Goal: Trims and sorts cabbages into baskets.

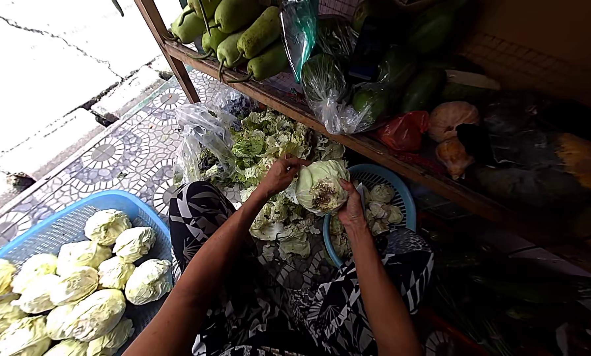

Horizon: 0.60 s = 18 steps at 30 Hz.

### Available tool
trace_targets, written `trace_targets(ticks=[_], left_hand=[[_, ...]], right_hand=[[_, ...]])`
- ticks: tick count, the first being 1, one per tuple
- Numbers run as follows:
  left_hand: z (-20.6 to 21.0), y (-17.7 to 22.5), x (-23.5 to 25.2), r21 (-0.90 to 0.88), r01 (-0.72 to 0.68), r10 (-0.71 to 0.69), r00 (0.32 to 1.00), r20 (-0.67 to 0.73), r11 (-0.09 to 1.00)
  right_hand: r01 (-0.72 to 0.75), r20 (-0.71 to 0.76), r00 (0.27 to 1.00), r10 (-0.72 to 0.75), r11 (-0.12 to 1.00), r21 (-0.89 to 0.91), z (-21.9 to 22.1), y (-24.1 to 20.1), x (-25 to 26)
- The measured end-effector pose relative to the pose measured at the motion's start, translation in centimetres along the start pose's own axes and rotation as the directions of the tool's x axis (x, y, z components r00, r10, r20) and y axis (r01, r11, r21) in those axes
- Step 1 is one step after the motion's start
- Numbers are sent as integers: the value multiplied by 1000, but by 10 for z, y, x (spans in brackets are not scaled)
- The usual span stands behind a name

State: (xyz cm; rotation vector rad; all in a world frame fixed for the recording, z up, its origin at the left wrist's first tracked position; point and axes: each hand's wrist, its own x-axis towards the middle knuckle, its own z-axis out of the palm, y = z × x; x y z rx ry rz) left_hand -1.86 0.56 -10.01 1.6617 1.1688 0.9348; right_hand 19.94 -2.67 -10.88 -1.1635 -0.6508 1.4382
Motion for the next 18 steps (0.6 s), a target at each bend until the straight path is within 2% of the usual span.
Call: trace_targets(ticks=[2, 5, 8, 13, 16, 18], left_hand=[[2, -7, 13, -25, -95, 96, 995, 37, 995], [4, -11, 19, -112, -250, 254, 967, 18, 962], [7, -9, 18, -324, -297, 308, 951, -18, 898], [6, -7, 17, -406, -270, 235, 963, -135, 873], [3, -5, 16, -492, -109, 42, 988, -145, 864], [-1, -6, 18, -491, -12, -100, 974, -201, 871]], right_hand=[[-17, -18, 1000, 18, 999, 47, -1, -6, 0], [-25, -23, 999, 28, 994, 109, -5, -9, 1], [-74, -27, 996, 81, 979, 191, -5, -7, 3], [-279, -122, 938, 325, 914, 295, 4, -5, 2], [-291, -150, 918, 367, 882, 371, 4, 2, 3], [-287, -150, 914, 376, 864, 414, 4, 5, 3]])
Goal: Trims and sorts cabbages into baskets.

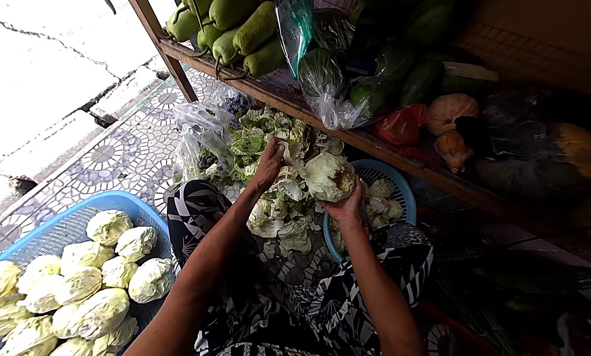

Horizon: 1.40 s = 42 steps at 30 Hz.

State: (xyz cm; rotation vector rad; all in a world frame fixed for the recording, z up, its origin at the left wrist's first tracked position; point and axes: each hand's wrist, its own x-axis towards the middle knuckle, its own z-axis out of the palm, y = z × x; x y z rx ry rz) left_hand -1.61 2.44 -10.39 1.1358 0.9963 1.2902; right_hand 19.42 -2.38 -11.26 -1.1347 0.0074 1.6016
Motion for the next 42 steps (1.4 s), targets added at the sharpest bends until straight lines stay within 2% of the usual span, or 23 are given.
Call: trace_targets(ticks=[3, 6, 9, 10, 12, 14, 15, 17, 20, 23, 26, 30, 32, 34, 36, 39, 40, 42], left_hand=[[-3, -5, 4, 249, 114, -75, 984, -162, 962], [-5, -2, 5, 406, 211, -109, 960, -259, 889], [-5, 8, 1, 670, 208, -90, 974, -207, 713], [-3, 11, -2, 734, 208, -127, 978, -165, 646], [-1, 2, -6, 787, 155, -127, 987, -98, 598], [-4, -11, -4, 772, 60, -51, 998, -36, 632], [-4, -12, -3, 720, 8, -23, 1000, 11, 694], [-1, 0, -11, 556, -33, -61, 987, 151, 831], [3, 16, -24, 391, 65, -206, 921, 331, 918], [0, 10, -10, 260, 103, -202, 899, 390, 960], [-5, 12, -4, 189, 106, -174, 903, 392, 976], [-13, 18, -2, 222, 91, -169, 917, 361, 971], [-16, 19, 0, 339, -7, -111, 938, 329, 941], [-14, 18, 0, 538, -118, -59, 952, 302, 835], [-6, 17, -3, 682, -132, -75, 961, 266, 720], [2, 6, -12, 717, -168, 42, 981, 190, 676], [3, 3, -11, 706, -150, 59, 987, 151, 692], [5, 2, -9, 603, 28, -71, 996, 47, 797]], right_hand=[[24, 28, 999, -25, 999, 22, 1, 1, 1], [5, 71, 997, -10, 998, 66, -1, 8, 2], [21, 116, 993, -32, 995, 93, -5, 7, 1], [73, 155, 984, -83, 995, 70, -6, 4, 2], [199, 249, 948, -199, 980, 24, -8, 0, 6], [279, 295, 919, -263, 960, -14, -11, -1, 9], [304, 302, 911, -281, 952, -33, -12, 0, 11], [332, 293, 909, -296, 940, -78, -13, 2, 13], [347, 311, 903, -298, 930, -117, -11, 6, 13], [358, 356, 884, -302, 928, -104, -12, 6, 12], [372, 346, 881, -323, 925, -82, -12, 2, 9], [378, 318, 883, -345, 925, -46, -14, 0, 11], [359, 297, 892, -341, 933, -6, -14, 2, 11], [305, 258, 917, -305, 951, 40, -14, 5, 11], [229, 241, 939, -246, 968, 98, -15, 8, 11], [121, 197, 968, -153, 979, 166, -18, 13, 14], [113, 193, 970, -148, 977, 182, -19, 14, 17], [149, 202, 961, -187, 971, 190, -21, 14, 22]])
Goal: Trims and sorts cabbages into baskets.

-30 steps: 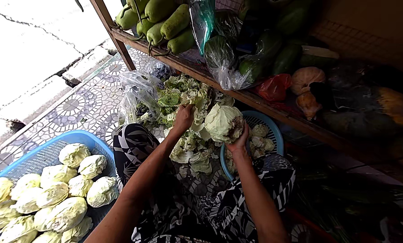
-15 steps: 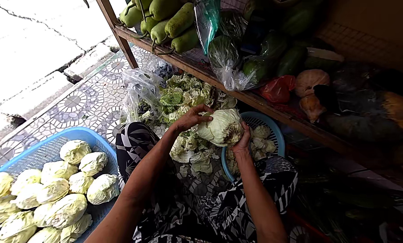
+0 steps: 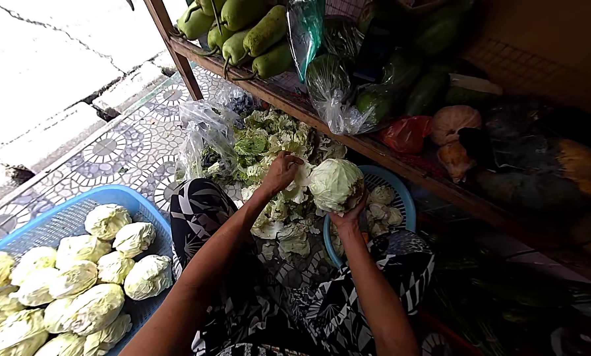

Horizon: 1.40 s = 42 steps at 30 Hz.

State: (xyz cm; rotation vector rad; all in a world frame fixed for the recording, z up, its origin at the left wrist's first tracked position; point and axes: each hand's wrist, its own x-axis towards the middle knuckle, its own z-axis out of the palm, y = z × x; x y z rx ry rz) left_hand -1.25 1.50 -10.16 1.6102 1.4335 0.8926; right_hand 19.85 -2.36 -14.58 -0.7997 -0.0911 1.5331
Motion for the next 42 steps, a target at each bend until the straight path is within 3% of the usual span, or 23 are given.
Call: trace_targets(ticks=[2, 4, 6, 8, 10, 12, 14, 16, 19, 22, 27, 33, 39, 42], left_hand=[[6, 3, -12, -200, 248, -237, 969, 75, 948], [16, 1, -17, -447, 427, -358, 904, 233, 786], [24, 9, -22, -630, 505, -310, 862, 401, 589], [25, 14, -25, -693, 507, -253, 860, 443, 513], [25, 16, -26, -653, 492, -274, 869, 412, 576], [23, 19, -27, -545, 461, -267, 877, 400, 700], [21, 21, -27, -468, 347, -188, 917, 352, 813], [21, 16, -24, -413, 210, -73, 943, 325, 886], [19, 15, -23, -299, 151, -39, 936, 349, 942], [12, 17, -23, -230, 127, -39, 935, 353, 965], [9, 24, -24, -46, 76, -64, 973, 220, 996], [15, 19, -27, 57, 9, -14, 996, 90, 998], [13, 15, -24, -159, 163, -174, 983, -60, 974], [3, 12, 1, -75, 254, -262, 954, -144, 964]], right_hand=[[34, 15, 999, -34, 999, -1, 2, -1, -1], [47, 28, 999, -47, 999, -10, 9, -1, -5], [46, 43, 998, -41, 993, -111, 18, -4, -9], [21, 82, 997, -1, 969, -247, 26, -12, -11], [51, 50, 998, -37, 950, -310, 32, -19, -9], [165, 37, 986, -164, 903, -398, 30, -23, -2], [285, 127, 958, -258, 796, -534, 22, -32, 3], [346, 269, 937, -225, 708, -615, 12, -38, 8], [322, 295, 941, -165, 702, -636, 1, -33, 11], [313, 263, 945, -194, 773, -552, -3, -26, 9], [289, 249, 950, -189, 836, -467, -5, -14, 10], [243, 231, 958, -169, 906, -347, -3, -3, 4], [70, 227, 972, -53, 995, -67, 1, 8, -7], [-39, 171, 985, 33, 999, 34, 12, 4, -11]])
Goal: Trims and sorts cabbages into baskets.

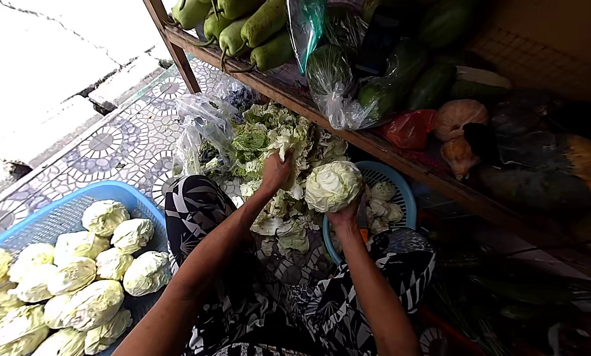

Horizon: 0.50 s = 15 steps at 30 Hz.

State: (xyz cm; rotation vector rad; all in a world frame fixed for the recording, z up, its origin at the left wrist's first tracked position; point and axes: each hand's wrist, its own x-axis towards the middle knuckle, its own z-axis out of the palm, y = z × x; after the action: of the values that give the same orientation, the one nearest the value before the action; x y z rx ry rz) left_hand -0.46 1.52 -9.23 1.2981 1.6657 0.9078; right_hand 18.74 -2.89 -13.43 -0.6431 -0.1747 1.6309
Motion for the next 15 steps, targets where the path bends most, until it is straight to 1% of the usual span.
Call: trace_targets(ticks=[2, 3, 4, 5, 6, 7, 8, 9, 10, 11, 12, 13, 15], left_hand=[[-7, -7, 10, 168, 45, -54, 997, 48, 985], [-7, -10, 12, 222, 85, -107, 990, 90, 971], [-5, -13, 12, 265, 107, -144, 982, 122, 958], [0, -14, 11, 264, 110, -154, 976, 154, 958], [3, -14, 7, 188, 88, -126, 971, 203, 978], [5, -13, 1, 54, 52, -65, 959, 276, 997], [6, -12, -5, -99, 32, 8, 928, 374, 995], [6, -9, -13, -216, 26, 80, 881, 467, 976], [7, -7, -16, -306, 17, 155, 834, 529, 952], [7, -5, -17, -368, 23, 198, 811, 550, 929], [6, -6, -15, -406, 37, 212, 809, 548, 913], [4, -9, -12, -417, 55, 201, 814, 545, 907], [3, -11, -14, -380, 117, 116, 835, 537, 918]], right_hand=[[-50, -83, 995, 50, 999, 5, 6, -3, -2], [-75, -138, 988, 72, 997, -17, 10, -5, -4], [-103, -188, 978, 93, 994, -43, 14, -6, -6], [-134, -222, 968, 119, 989, -55, 16, -7, -7], [-162, -236, 961, 145, 985, -54, 17, -7, -9], [-191, -228, 958, 176, 981, -45, 17, -6, -10], [-218, -209, 956, 205, 975, -41, 17, -5, -12], [-249, -195, 953, 233, 966, -66, 16, -5, -13], [-283, -192, 947, 256, 950, -130, 16, -7, -13], [-309, -206, 942, 264, 922, -233, 15, -11, -13], [-322, -222, 941, 256, 877, -355, 13, -15, -11], [-301, -220, 950, 223, 842, -448, 10, -18, -9], [-180, -165, 980, 109, 838, -516, 6, -16, -5]])
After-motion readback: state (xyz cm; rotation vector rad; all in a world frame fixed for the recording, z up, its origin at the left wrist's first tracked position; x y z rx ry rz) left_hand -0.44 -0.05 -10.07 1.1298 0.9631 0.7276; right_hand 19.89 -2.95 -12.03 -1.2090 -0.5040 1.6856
